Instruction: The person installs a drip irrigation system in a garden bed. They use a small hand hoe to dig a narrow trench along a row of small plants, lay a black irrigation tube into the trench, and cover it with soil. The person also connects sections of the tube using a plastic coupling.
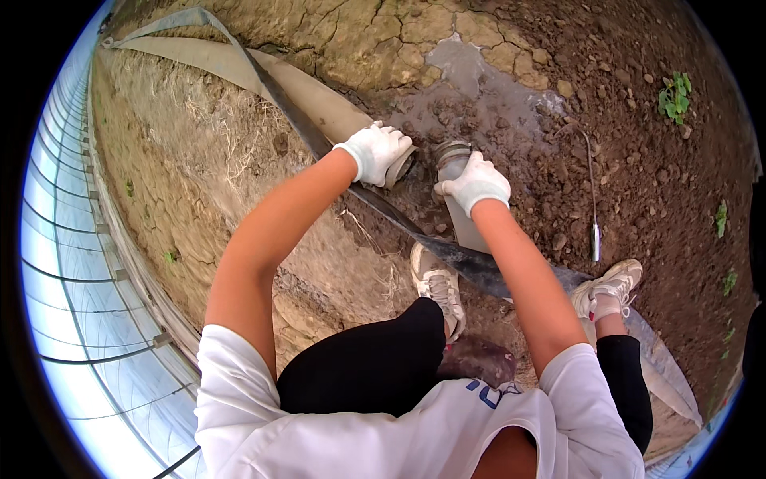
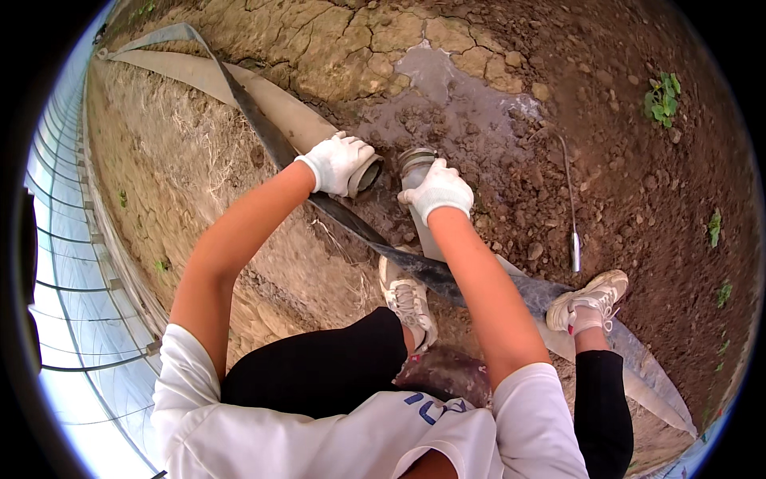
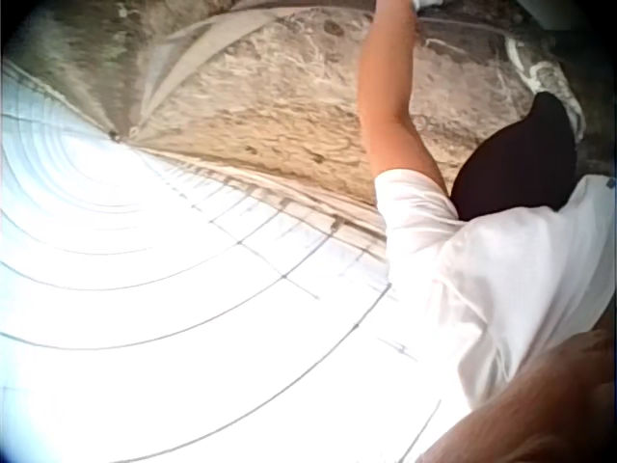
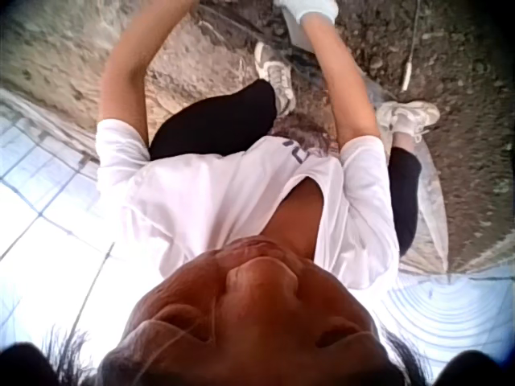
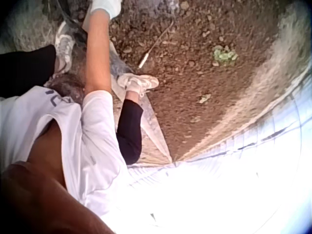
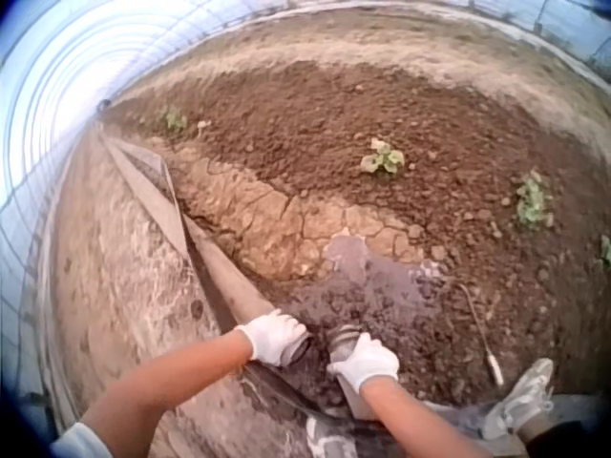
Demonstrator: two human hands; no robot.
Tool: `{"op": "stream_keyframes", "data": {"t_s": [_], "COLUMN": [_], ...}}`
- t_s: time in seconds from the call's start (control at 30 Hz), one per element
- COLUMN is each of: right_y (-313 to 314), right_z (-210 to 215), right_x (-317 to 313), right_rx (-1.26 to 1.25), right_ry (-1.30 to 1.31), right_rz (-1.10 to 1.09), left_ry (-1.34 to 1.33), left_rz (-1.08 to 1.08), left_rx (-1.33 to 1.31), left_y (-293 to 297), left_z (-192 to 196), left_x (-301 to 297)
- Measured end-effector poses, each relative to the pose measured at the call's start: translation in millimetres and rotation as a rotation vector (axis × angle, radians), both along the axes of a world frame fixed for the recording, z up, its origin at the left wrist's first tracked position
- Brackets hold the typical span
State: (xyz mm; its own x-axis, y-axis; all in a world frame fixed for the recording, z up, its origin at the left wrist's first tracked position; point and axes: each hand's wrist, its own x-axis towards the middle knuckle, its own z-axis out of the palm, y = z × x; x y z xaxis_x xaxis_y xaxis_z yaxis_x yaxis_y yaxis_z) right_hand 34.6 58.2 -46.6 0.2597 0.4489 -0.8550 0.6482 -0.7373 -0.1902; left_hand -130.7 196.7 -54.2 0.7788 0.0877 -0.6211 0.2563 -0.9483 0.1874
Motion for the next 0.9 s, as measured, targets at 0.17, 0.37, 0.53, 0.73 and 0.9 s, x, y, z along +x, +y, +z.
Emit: {"op": "stream_keyframes", "data": {"t_s": [0.17, 0.37, 0.53, 0.73, 0.9], "right_y": [-15, -15, -7, 0, -12], "right_z": [58, 52, 56, 41, 2], "right_x": [-9, -29, -35, -10, -19], "right_rx": [0.262, 0.347, 0.310, 0.184, 0.486], "right_ry": [-0.013, 0.060, 0.103, 0.057, -0.186], "right_rz": [0.010, 0.206, 0.305, 0.123, 0.154], "left_ry": [-0.140, -0.135, -0.053, -0.131, -0.188], "left_rz": [0.053, 0.052, 0.035, 0.056, 0.046], "left_rx": [0.007, -0.011, -0.032, -0.017, -0.009], "left_y": [7, 15, 17, 12, 11], "left_z": [44, 56, 58, 51, 52], "left_x": [-10, -1, -1, -6, -6]}}
